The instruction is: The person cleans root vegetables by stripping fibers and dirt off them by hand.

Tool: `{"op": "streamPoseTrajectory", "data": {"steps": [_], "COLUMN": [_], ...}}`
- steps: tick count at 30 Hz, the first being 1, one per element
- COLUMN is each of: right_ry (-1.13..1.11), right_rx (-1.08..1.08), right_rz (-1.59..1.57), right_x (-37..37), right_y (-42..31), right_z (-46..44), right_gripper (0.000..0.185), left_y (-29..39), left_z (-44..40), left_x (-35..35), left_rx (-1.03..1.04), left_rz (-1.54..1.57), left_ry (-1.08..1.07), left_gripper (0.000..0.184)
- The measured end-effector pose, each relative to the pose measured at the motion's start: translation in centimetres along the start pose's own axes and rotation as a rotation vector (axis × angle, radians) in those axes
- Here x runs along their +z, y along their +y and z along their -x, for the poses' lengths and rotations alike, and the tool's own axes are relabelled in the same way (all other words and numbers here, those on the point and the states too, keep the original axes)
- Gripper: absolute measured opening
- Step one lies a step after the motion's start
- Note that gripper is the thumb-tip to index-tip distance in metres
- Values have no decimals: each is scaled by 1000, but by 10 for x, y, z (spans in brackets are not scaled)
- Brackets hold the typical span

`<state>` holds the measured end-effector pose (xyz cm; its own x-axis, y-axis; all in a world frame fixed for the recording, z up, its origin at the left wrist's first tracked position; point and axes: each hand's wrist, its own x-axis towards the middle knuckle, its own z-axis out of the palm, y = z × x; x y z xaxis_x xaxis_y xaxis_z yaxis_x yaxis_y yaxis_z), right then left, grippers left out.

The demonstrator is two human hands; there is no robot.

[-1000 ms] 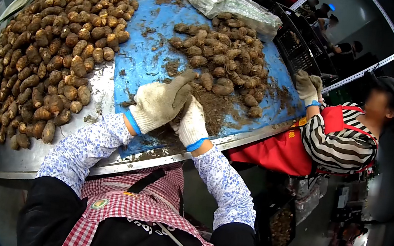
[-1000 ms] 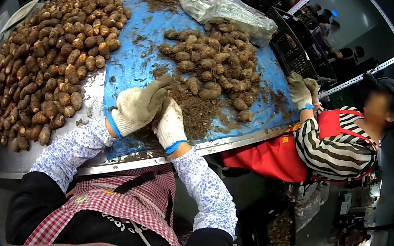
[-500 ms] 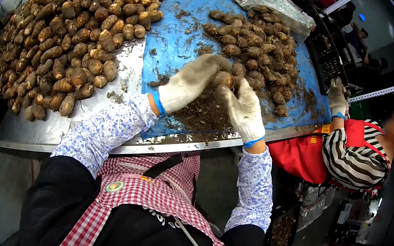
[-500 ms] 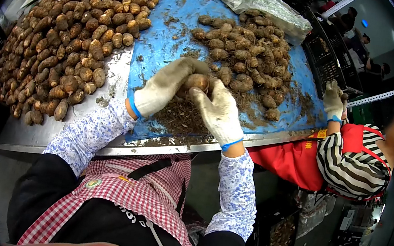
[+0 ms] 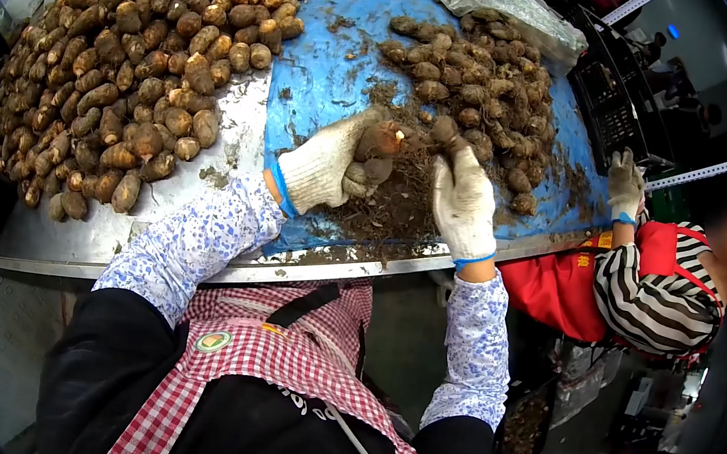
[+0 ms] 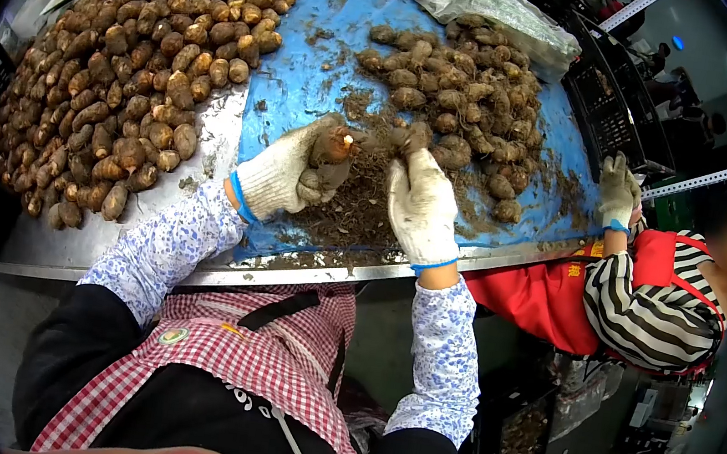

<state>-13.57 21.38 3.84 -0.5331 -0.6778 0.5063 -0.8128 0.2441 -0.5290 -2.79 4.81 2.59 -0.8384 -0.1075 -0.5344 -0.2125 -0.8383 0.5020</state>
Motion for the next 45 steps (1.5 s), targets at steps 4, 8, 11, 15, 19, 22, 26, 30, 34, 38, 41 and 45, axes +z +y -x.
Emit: {"op": "streamPoseTrajectory", "data": {"steps": [4, 8, 11, 15, 19, 22, 26, 30, 34, 38, 41, 45], "right_ry": [-183, -48, -24, -66, 17, -322, -364, -344, -303, -191, -341, -248], "right_rx": [129, 450, 296, 122, 321, 260, 18, 179, 102, 178, 245, 88], "right_rz": [-241, -758, -540, 359, -377, 37, -67, -389, 354, -134, 115, -17], "right_x": [-7, 8, 18, 21, 13, -8, -8, 14, 18, 9, 12, 30], "right_y": [-31, -40, -27, -6, 8, -42, -41, -24, -5, -12, -27, -17], "right_z": [-6, -3, -3, -8, -2, -13, -14, -2, -7, 2, -4, -2], "right_gripper": [33, 27, 20, 17, 28, 31, 28, 27, 19, 28, 33, 30], "left_y": [-1, -6, -7, -5, 0, -8, -22, -12, -15, -16, -28, -36], "left_z": [-1, 8, 6, 13, -5, -16, 5, 12, -4, -24, -21, -24], "left_x": [-4, 8, -7, 2, -24, -36, -10, -7, -24, -40, -29, -37], "left_rx": [-7, 53, 91, 70, -10, -76, 249, 305, 266, 510, 567, 809], "left_rz": [-49, -39, -66, 54, 78, 131, -203, -340, 113, 73, -117, -512], "left_ry": [-194, -135, -250, -154, -302, -566, -271, -195, -387, -486, -318, -252], "left_gripper": [41, 42, 43, 47, 53, 56, 52, 48, 41, 36, 35, 34]}}
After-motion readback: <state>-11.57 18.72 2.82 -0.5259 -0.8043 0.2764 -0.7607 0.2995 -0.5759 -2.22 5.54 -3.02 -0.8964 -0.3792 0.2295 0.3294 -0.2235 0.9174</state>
